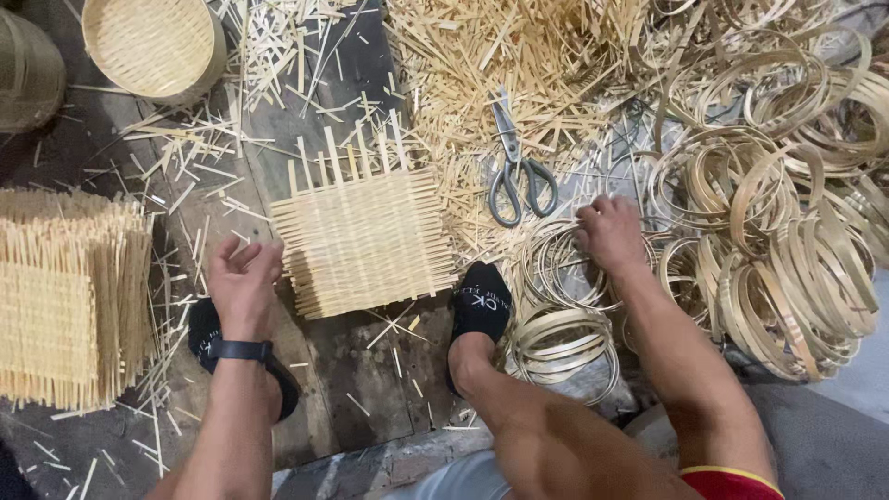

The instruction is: The person weaves small round bamboo bowls by placing a pre-woven square mat over a wooden mold, adding a circular bamboo rim, and trimming excess strands with shears. The finished bowls are stacked nearby.

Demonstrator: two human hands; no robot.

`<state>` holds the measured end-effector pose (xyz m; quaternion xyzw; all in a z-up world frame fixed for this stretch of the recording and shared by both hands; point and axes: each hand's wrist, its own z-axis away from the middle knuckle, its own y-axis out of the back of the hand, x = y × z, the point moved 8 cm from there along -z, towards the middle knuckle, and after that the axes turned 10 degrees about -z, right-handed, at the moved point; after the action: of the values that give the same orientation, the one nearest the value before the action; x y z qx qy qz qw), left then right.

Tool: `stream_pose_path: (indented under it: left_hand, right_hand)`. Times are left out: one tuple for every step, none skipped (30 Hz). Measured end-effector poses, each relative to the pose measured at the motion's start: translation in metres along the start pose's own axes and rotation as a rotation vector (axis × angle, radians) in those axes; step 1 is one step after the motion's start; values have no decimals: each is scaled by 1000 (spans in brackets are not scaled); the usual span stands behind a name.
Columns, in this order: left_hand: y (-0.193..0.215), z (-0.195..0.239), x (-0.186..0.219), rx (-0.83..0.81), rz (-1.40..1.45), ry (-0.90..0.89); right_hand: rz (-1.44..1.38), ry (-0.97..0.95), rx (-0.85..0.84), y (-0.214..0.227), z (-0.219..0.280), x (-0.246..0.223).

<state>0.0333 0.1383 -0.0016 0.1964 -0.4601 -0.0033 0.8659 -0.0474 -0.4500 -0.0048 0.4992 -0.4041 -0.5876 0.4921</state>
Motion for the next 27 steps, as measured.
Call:
stream_pose_path:
  left_hand:
    - [0, 3, 1, 0, 22, 20]
    - [0, 5, 6, 6, -4, -7]
    - [1, 7, 10, 11, -30, -34]
    - [2, 8, 17, 14, -58, -63]
    - [4, 9, 22, 28, -70, -60]
    - [6, 10, 28, 39, -80, -60]
    - [8, 12, 34, 51, -90, -59]
    - [9, 15, 43, 61, -81, -99]
    - [9, 19, 53, 71, -71, -140]
    - [10, 24, 64, 83, -62, -180]
    - [9, 30, 77, 104, -106, -235]
    - [5, 37, 91, 129, -148, -291]
    - [-3, 46, 105, 154, -190, -346]
    - [-20, 56, 122, 94, -148, -432]
    - [-39, 67, 139, 34, -107, -518]
    - [-63, 75, 151, -60, -99, -504]
    - [-87, 85, 152, -145, -197, -371]
    - [-115, 98, 164, -290, -197, -389]
    - [-139, 115, 181, -442, -202, -502]
    - [-163, 125, 183, -612, -165, -361]
    - [-172, 140, 179, -739, -131, -205]
    - [-179, 153, 176, -865, -90, -56]
    - [-178, 165, 179, -930, 12, 31]
    - [-174, 179, 178, -999, 112, 123]
    - [-170, 191, 178, -1067, 214, 213]
    - [-164, 200, 180, -1118, 270, 254]
    - [-159, 207, 182, -1168, 327, 294]
  right_hand:
    - [29, 47, -15, -8, -2, 0]
    - [60, 59, -87, -19, -4, 3]
    - [91, 71, -160, -29, -7, 6]
    - [121, 80, -231, -37, -9, 10]
    - [97, 106, -254, -37, -13, 14]
    - [75, 131, -275, -34, -17, 17]
    - [54, 155, -297, -29, -19, 17]
    - [-10, 130, -268, -17, -22, 18]
    - [-73, 104, -240, -4, -25, 17]
    - [-137, 81, -211, 13, -30, 13]
    - [-220, 38, -208, 30, -33, 8]
    - [-303, -1, -204, 48, -37, 0]
    - [-385, -41, -200, 66, -41, -12]
    - [-455, -2, -188, 86, -46, -35]
    - [-526, 37, -176, 105, -49, -62]
    - [-597, 85, -166, 124, -52, -91]
    - [-654, 204, -130, 148, -50, -125]
    - [-708, 330, -98, 172, -46, -159]
    - [-720, 416, -132, 187, -43, -192]
    - [-732, 503, -171, 203, -39, -224]
    - [-741, 589, -209, 218, -33, -251]
    - [-700, 652, -181, 238, -28, -270]
    - [-659, 714, -152, 255, -21, -287]
    - [-624, 769, -124, 267, -13, -301]
    - [-602, 806, -107, 276, -8, -312]
    - [-580, 839, -93, 283, -3, -322]
    - [-559, 872, -79, 288, 0, -331]
